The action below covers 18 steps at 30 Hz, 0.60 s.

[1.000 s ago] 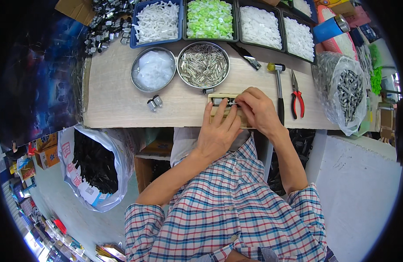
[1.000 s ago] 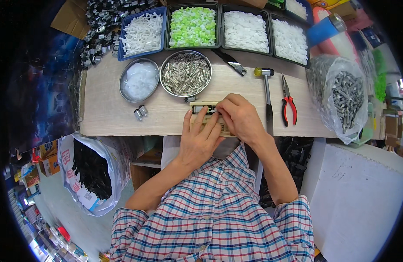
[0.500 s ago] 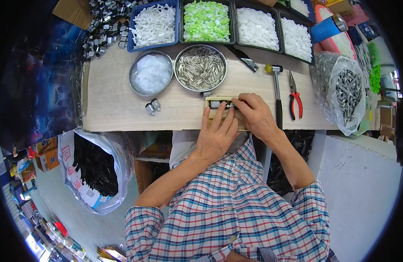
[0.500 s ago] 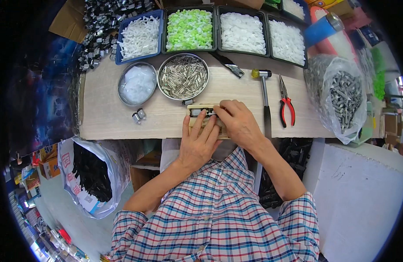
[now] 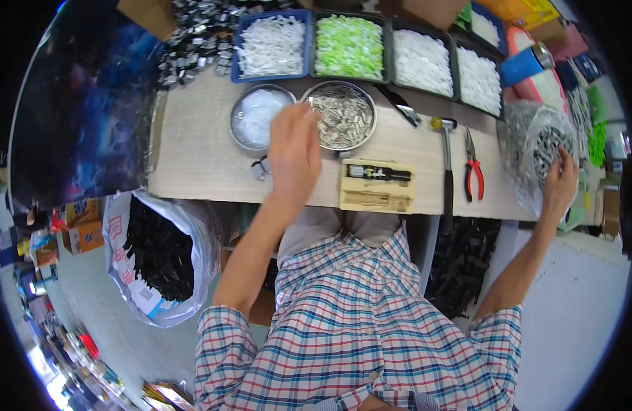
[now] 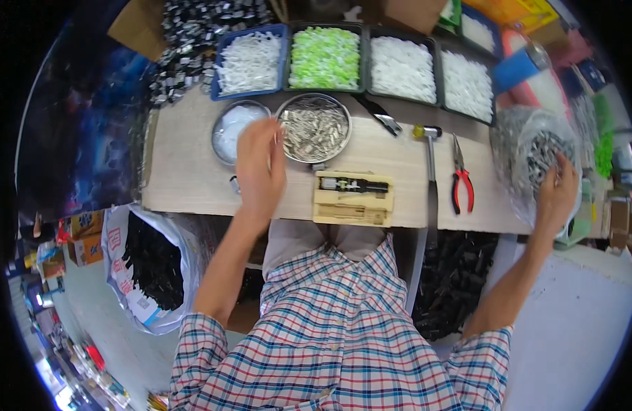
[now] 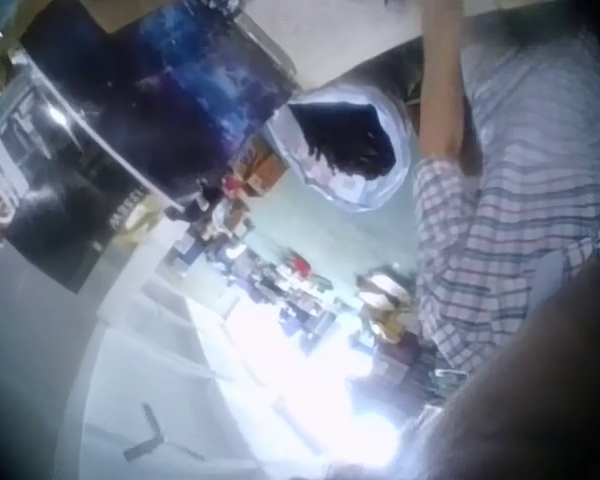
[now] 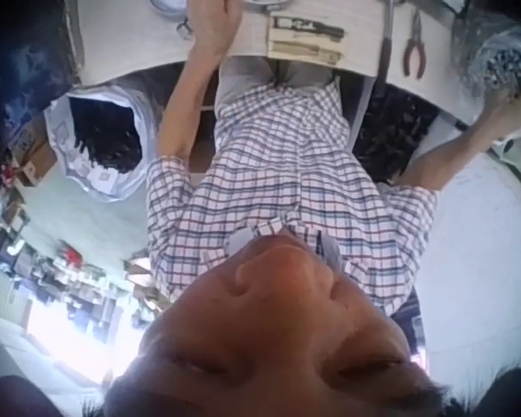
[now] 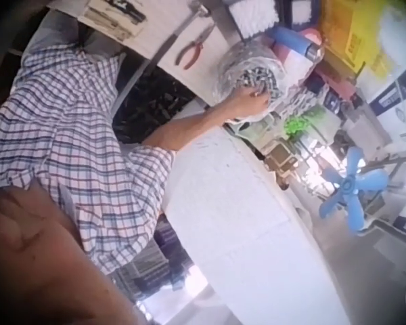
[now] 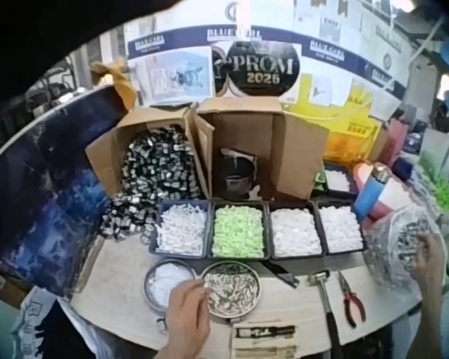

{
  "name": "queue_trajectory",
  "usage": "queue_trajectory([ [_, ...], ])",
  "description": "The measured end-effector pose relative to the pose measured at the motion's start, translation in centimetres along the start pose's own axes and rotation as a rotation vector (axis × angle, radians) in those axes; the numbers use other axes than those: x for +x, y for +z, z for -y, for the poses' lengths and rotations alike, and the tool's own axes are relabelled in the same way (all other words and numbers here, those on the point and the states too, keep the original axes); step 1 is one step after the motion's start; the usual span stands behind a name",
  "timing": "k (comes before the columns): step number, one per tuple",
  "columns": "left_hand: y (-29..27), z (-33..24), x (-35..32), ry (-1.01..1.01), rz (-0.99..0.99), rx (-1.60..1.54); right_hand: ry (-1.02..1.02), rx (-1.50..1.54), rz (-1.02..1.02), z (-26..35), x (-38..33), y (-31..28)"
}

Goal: Manually assembling small components into a plastic housing using a jig and a hammer.

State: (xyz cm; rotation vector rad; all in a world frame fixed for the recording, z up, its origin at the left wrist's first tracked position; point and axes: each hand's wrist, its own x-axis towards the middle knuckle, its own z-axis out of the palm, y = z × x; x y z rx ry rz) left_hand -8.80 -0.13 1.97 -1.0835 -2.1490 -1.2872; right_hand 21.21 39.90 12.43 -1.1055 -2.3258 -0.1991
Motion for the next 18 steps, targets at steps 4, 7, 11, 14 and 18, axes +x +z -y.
queue_trajectory([
  [4,0.5,6.2,6.9,-0.020,0.037,0.221,-0.130,-0.186,0.186,-6.8,0.4,3.0],
  [7,1.2,8.6,9.6,-0.018,0.184,0.425,-0.056,-0.174,0.184,-4.2,-0.4,3.2],
  [11,1.6,10.0,10.7,-0.064,0.329,0.665,-0.073,-0.099,0.107,-4.0,-0.5,3.6],
  [14,1.9,11.4,10.6,-0.041,0.349,0.611,-0.067,-0.059,0.117,-4.4,-0.3,3.4],
  [18,1.6,11.8,10.5,0.077,0.289,0.540,-0.148,-0.041,0.155,-3.5,-0.1,2.7],
])
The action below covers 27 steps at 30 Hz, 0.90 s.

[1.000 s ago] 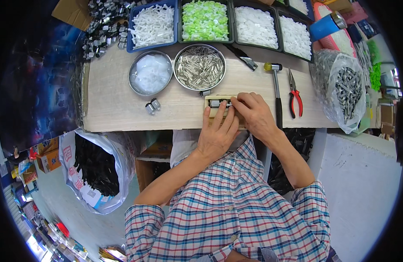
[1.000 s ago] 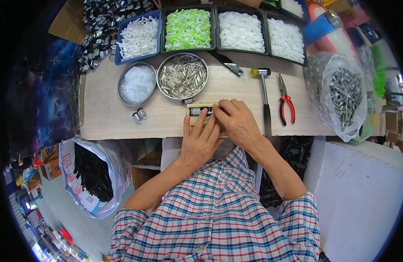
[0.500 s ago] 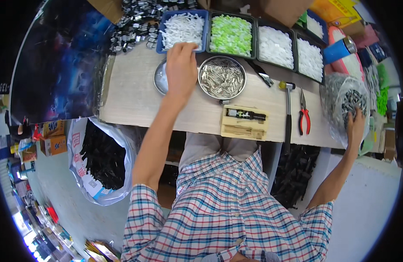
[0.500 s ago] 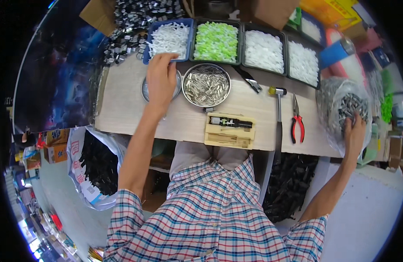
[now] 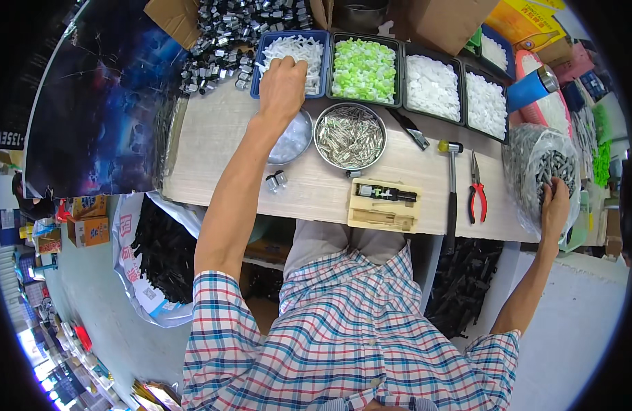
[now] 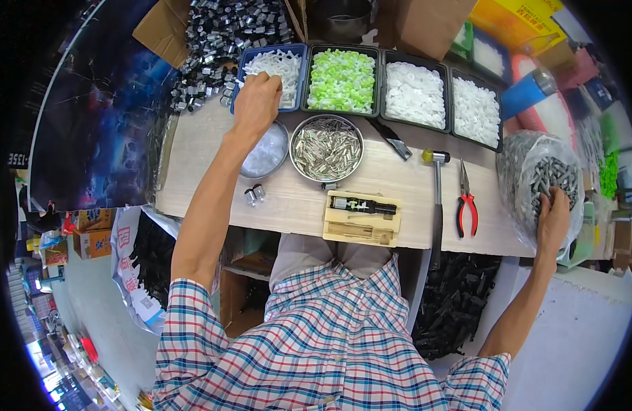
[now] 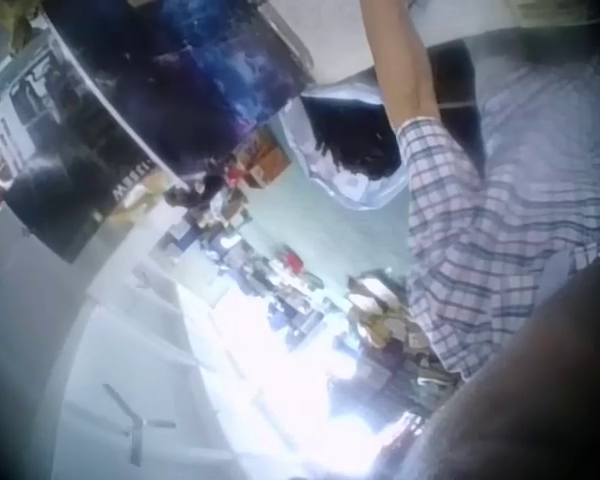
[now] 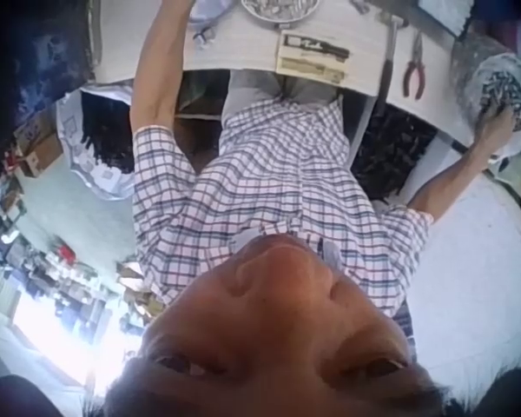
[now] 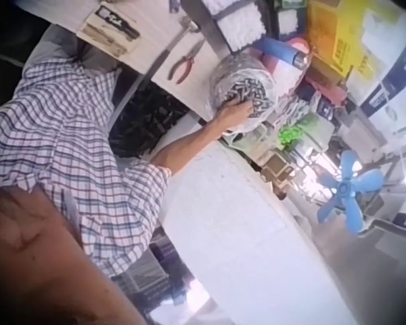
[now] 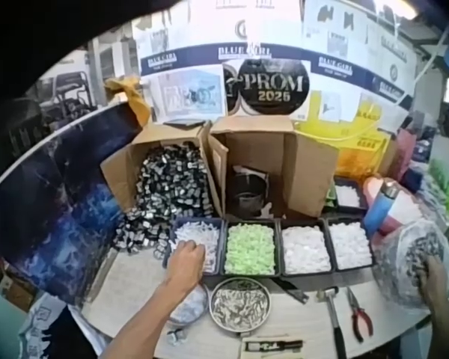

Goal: Manually assembling small components into a plastic housing using a jig and a hammer.

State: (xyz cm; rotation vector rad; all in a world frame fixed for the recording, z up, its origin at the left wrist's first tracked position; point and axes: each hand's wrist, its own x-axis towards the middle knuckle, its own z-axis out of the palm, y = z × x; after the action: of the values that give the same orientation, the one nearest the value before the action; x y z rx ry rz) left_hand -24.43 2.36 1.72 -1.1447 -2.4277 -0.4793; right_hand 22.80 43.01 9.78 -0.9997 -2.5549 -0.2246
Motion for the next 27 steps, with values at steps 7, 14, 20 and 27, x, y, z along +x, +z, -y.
queue_trajectory([
  [7,-0.1,0.8,0.4,0.034,-0.097,-0.281,-0.008,-0.086,0.063,-1.2,-0.9,-1.7],
  [14,-2.4,0.4,-0.4,-0.265,-0.131,-0.459,0.052,0.070,-0.164,5.0,-2.0,-2.8],
  [20,-6.9,-0.8,-6.6,-0.321,-0.100,-0.528,-0.050,0.685,0.000,14.9,-6.0,-4.3],
  [27,-7.5,-1.0,-11.4,-0.145,-0.045,-0.392,-0.098,1.033,0.290,25.4,-10.5,-2.3],
])
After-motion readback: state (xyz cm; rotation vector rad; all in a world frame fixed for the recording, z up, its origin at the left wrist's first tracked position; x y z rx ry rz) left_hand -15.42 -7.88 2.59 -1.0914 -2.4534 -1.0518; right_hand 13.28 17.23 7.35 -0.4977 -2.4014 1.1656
